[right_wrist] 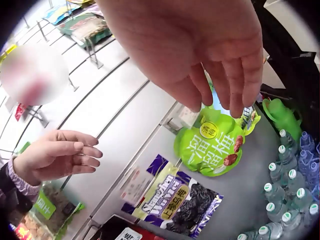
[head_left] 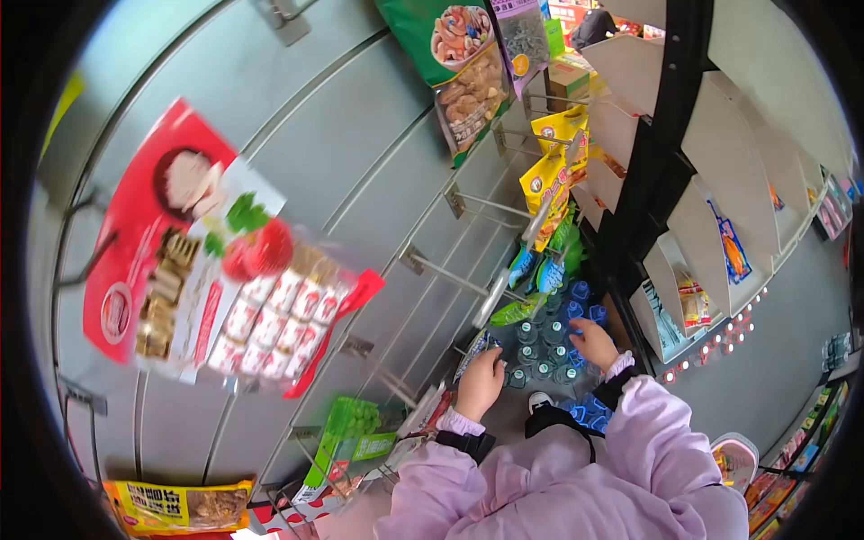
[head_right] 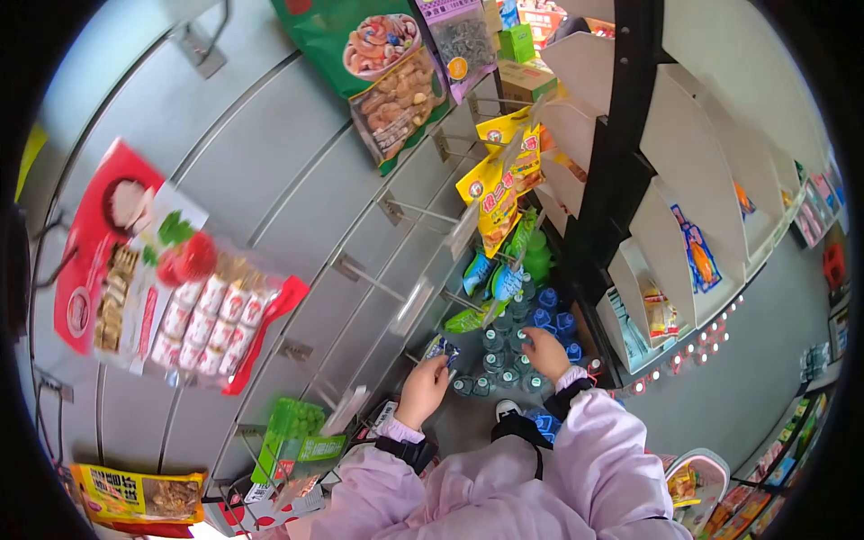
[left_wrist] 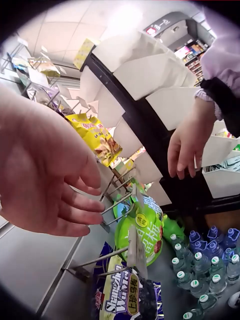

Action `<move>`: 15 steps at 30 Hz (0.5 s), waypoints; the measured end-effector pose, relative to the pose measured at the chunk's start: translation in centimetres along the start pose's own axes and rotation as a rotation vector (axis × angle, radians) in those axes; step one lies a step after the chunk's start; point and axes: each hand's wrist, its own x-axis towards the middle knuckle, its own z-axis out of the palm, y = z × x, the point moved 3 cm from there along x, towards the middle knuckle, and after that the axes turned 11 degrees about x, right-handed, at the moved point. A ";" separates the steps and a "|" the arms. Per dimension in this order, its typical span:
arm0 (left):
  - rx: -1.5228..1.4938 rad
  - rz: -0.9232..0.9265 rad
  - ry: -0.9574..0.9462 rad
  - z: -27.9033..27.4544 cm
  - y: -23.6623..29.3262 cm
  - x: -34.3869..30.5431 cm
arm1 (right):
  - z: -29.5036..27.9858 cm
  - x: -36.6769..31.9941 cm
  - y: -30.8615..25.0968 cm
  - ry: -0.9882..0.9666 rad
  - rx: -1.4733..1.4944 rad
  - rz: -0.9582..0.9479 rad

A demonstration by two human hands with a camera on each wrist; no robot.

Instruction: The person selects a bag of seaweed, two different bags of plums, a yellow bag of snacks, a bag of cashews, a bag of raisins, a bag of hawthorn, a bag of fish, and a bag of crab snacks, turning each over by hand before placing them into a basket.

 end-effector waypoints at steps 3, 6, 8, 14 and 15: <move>0.079 -0.023 -0.025 1.6 -0.1 3.1 | 0.6 4.4 3.0 0.012 0.050 -0.002; 0.107 -0.094 -0.103 3.1 -0.4 5.4 | 1.4 7.4 4.6 -0.012 0.097 0.020; 0.152 -0.156 -0.184 3.9 -0.7 6.8 | 2.5 9.2 5.5 -0.032 0.114 -0.047; 0.362 -0.182 -0.136 8.3 -5.0 8.9 | 3.7 11.8 5.3 -0.107 0.187 0.003; 0.403 -0.204 -0.187 8.6 -5.3 9.5 | 3.7 11.9 5.1 -0.126 0.180 0.032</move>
